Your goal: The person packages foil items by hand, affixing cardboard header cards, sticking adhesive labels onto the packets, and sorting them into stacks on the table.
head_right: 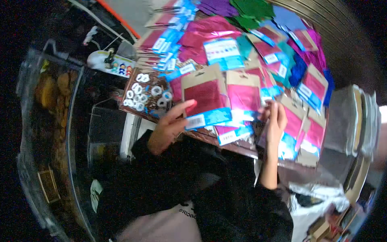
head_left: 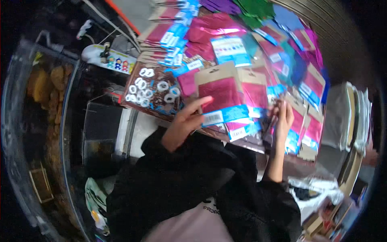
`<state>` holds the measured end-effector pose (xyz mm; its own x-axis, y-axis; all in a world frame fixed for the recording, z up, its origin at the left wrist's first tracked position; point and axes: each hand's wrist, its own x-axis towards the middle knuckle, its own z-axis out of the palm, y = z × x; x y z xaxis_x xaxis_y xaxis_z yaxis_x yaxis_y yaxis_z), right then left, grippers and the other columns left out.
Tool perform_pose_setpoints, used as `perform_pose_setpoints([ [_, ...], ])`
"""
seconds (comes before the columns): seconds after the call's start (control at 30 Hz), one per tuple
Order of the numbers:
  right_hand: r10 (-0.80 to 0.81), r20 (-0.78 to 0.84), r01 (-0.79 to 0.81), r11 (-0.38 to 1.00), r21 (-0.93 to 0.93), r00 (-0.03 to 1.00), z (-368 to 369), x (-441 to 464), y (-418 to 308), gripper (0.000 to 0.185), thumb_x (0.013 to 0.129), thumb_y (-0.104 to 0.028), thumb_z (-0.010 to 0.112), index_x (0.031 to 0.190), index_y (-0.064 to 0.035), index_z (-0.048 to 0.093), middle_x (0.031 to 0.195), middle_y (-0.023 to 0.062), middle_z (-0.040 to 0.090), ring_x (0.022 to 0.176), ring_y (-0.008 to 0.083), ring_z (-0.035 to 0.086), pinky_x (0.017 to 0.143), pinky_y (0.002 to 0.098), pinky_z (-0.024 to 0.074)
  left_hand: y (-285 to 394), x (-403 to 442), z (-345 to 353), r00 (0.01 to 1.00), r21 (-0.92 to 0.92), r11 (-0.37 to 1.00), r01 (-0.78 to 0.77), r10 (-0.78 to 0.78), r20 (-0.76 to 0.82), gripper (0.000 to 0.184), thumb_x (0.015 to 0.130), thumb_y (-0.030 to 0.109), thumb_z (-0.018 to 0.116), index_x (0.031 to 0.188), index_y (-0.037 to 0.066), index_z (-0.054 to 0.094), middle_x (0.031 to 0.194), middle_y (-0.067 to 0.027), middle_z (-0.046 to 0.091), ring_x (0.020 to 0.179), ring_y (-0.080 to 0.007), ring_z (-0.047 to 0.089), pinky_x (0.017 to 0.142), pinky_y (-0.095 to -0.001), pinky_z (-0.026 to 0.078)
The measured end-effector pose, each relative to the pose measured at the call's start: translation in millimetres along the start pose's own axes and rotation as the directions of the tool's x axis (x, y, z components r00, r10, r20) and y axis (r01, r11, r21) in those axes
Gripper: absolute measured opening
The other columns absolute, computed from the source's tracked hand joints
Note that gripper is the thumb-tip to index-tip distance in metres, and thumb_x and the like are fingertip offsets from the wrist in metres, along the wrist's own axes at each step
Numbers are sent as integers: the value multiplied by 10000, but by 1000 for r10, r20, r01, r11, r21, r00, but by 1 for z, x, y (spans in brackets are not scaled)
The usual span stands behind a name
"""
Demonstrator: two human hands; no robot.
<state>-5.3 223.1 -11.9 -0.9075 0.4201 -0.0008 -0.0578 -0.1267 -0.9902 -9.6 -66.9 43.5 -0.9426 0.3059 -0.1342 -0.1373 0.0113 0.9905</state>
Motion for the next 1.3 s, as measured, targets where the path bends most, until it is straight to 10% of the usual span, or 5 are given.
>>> perform_pose_setpoints([
  [0.27, -166, -31, 160, 977, -139, 986, -8, 10, 27, 236, 939, -202, 452, 926, -2, 578, 685, 45, 566, 550, 86, 483, 512, 178, 366, 47, 73, -136, 879, 145, 978, -149, 198, -434, 483, 793, 61, 638, 1238, 11, 455, 1010, -96, 556, 715, -115, 590, 603, -177, 474],
  [0.57, -187, -22, 169, 924, -343, 982, -21, 6, 35, 184, 905, -164, 508, 945, 1, 577, 724, 48, 568, 556, 91, 475, 537, 194, 378, 13, 172, -192, 911, 325, 938, 120, 26, -411, 486, 826, 159, 641, 1251, 25, 445, 740, -67, 608, 608, -92, 585, 519, -141, 424],
  [0.8, -330, 139, 328, 634, -700, 934, 7, 7, 25, 337, 767, -107, 647, 1081, -29, 555, 845, 69, 555, 660, 119, 494, 579, 224, 407, 12, 164, -171, 833, 739, 674, 13, 401, -380, 306, 827, 241, 634, 1101, 110, 598, 583, 24, 520, 463, -47, 414, 425, -171, 296],
  [1.03, -182, 73, 181, 703, -688, 981, 7, 7, 23, 445, 738, -118, 664, 1143, -29, 505, 919, 113, 536, 767, 207, 524, 693, 284, 441, -35, 211, -34, 647, 685, 163, -710, 536, 542, 426, 789, 246, 580, 1188, 109, 524, 1233, -108, 509, 1051, -260, 542, 871, -327, 438],
  [1.3, -246, 113, 269, 823, -500, 963, -5, 5, 18, 435, 726, -80, 638, 1143, -41, 517, 920, 104, 537, 777, 222, 530, 707, 288, 439, -25, 221, 1, 705, 741, 0, -672, 306, 640, 504, 777, 240, 606, 1249, 124, 473, 1238, -111, 523, 1086, -247, 536, 846, -286, 446],
])
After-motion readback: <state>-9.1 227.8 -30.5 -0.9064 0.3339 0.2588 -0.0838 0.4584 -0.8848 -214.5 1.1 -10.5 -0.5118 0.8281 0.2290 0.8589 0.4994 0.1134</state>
